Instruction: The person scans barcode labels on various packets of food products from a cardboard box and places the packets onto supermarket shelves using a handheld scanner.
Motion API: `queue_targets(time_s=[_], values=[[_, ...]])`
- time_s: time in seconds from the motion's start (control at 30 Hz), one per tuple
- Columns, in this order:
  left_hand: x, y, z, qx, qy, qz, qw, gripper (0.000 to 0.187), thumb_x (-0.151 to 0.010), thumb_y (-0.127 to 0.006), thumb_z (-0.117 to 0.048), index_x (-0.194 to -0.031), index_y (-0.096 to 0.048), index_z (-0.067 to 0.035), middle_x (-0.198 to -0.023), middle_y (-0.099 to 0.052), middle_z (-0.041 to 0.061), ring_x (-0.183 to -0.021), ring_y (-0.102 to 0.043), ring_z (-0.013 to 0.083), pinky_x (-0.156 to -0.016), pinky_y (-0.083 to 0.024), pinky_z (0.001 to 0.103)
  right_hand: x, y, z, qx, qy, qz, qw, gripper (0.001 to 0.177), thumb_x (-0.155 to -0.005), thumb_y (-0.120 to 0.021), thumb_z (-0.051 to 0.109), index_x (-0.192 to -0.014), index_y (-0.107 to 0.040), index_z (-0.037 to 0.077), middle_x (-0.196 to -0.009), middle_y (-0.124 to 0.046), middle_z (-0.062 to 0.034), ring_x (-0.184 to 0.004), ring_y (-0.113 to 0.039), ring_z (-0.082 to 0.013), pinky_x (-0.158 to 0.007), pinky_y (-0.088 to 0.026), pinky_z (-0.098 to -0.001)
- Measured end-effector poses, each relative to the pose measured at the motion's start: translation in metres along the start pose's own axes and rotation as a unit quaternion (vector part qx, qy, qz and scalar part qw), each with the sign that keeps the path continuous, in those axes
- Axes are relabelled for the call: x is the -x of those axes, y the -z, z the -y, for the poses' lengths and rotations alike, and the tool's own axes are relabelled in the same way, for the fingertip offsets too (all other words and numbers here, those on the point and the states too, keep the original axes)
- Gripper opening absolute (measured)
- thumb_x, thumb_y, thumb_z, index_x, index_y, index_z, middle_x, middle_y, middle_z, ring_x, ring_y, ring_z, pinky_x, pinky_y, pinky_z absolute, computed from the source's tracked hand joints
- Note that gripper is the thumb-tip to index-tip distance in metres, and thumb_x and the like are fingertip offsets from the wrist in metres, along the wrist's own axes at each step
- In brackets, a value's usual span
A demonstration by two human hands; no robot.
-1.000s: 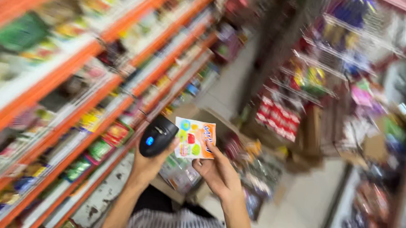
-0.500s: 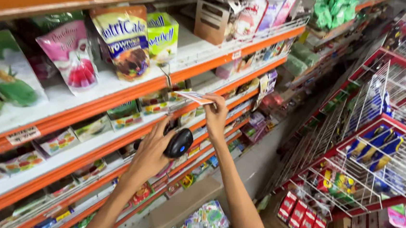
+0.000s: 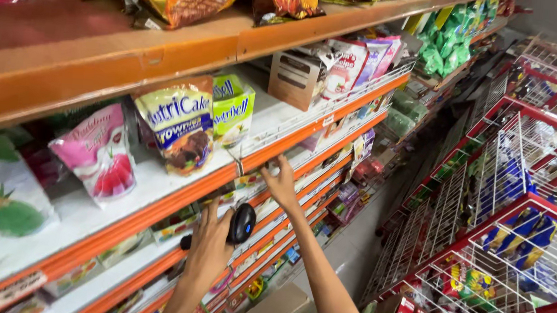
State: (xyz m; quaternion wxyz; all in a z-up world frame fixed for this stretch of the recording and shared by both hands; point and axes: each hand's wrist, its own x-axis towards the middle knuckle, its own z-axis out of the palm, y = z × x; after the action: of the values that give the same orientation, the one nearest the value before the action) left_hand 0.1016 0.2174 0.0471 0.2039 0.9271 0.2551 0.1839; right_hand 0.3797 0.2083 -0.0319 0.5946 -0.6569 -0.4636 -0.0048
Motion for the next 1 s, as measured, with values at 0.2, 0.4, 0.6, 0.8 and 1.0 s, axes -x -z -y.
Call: queue_targets(time_s=[0.2,0.4,0.6,0.8,1.0], values=[[-0.013,0.007,0.010,0.180,-0.029,-0.023,0.983,0.065,-0.074,-0.073,0.004,-0.136,-0.056,-0.004,-0.151,-0.037,0.022,-0.137,-0.042,0.0450,-0.111,-0.039,0.048,-0.009,-0.009,0.011,0.164,0.067,-0.038,0.983,0.057,-0.075,-0.073,0.011,-0.128,-0.057,-0.002,-0.121,-0.057,-0.0281,-0.117,-0.051,-0.0460,-0.103,-0.040,-0.0504],[-0.020,0.022,0.012,0.206,0.017,0.061,0.977,0.060,-0.073,-0.077,-0.004,-0.130,-0.060,-0.008,-0.159,-0.033,0.015,-0.137,-0.046,0.0399,-0.107,-0.044,0.046,-0.011,-0.001,0.034,0.248,0.004,0.125,0.961,0.037,-0.089,-0.064,0.021,-0.120,-0.063,0.002,-0.121,-0.064,-0.0251,-0.118,-0.056,-0.0439,-0.108,-0.045,-0.0487],[-0.008,0.032,0.022,0.212,0.049,0.043,0.975,0.061,-0.072,-0.073,-0.005,-0.131,-0.060,-0.011,-0.164,-0.033,0.013,-0.121,-0.061,0.0355,-0.096,-0.053,0.047,-0.024,0.010,0.041,0.072,-0.064,0.125,0.987,0.039,-0.093,-0.059,0.017,-0.127,-0.054,-0.002,-0.114,-0.063,-0.0206,-0.101,-0.064,-0.0306,-0.093,-0.053,-0.0419],[0.016,0.038,0.031,0.155,0.147,0.030,0.977,0.070,-0.070,-0.080,-0.013,-0.136,-0.058,-0.013,-0.150,-0.040,0.019,-0.115,-0.061,0.0419,-0.092,-0.052,0.051,-0.017,0.010,0.050,0.106,-0.088,0.164,0.977,0.049,-0.090,-0.066,0.015,-0.133,-0.050,-0.002,-0.115,-0.061,-0.0191,-0.094,-0.061,-0.0289,-0.084,-0.053,-0.0412],[0.021,0.033,0.032,0.089,0.137,0.049,0.985,0.083,-0.064,-0.077,0.002,-0.143,-0.051,-0.007,-0.153,-0.034,0.028,-0.112,-0.058,0.0491,-0.090,-0.050,0.054,0.005,0.002,0.067,0.083,-0.042,0.023,0.995,0.068,-0.087,-0.068,0.012,-0.148,-0.041,-0.002,-0.114,-0.070,-0.0151,-0.107,-0.068,-0.0250,-0.097,-0.053,-0.0384]])
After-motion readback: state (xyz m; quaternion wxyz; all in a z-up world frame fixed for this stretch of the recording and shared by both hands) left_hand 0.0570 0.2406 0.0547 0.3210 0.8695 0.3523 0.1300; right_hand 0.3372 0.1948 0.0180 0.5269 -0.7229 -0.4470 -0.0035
